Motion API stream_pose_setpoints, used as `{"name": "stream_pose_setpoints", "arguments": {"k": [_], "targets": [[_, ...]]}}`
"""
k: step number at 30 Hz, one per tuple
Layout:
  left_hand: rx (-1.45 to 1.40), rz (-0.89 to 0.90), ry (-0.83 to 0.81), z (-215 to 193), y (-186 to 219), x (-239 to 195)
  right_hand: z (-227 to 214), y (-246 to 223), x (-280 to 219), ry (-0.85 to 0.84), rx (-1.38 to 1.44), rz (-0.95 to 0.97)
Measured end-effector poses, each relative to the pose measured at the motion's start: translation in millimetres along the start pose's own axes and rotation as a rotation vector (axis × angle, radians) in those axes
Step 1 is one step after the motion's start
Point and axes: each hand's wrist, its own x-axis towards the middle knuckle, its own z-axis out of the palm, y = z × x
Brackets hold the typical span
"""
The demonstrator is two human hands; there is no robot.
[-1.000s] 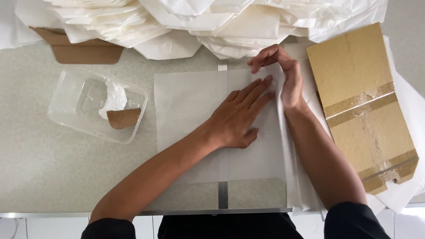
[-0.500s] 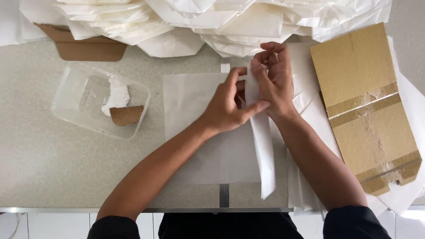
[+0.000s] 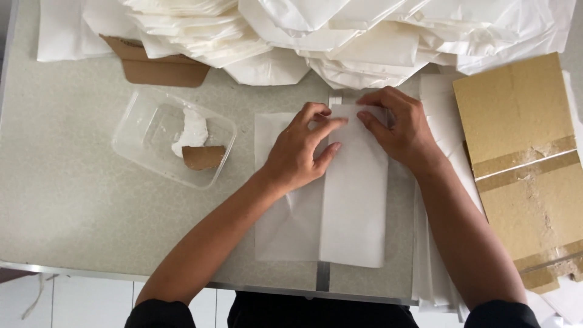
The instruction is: The person folds a white sheet of paper on a table, applying a white paste to the fold using a small piece of cardboard. The person then folds the paper again and smooths the edges.
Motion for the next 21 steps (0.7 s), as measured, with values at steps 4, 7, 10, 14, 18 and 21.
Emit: {"name": "stream_pose_setpoints", "arguments": {"k": [4,7,10,14,18,21], "targets": [[0.104,0.056,-0.043,9,-15,-5,-4,-11,2,-0.062,0.013,-0.052],[0.323,0.146,0.042,13,-17,-9,-6,-7,0,-0.092,-0.077,-0.098],[0.284,0.062,0.028,14,-17,-9,-5,2,0,-0.083,-0.067,-0.114],[0.234,0.002,-0.047,10,-16,-7,0,12,-2,-0.086,-0.096,-0.105],[0.247,-0.022,-0.099,7,-12,-6,-4,10,-1,-0.084,-0.035,-0.099],[0.24,-0.04,-0.151,3,-10,-9,-6,13,1,-0.105,-0.021,-0.104]]}}
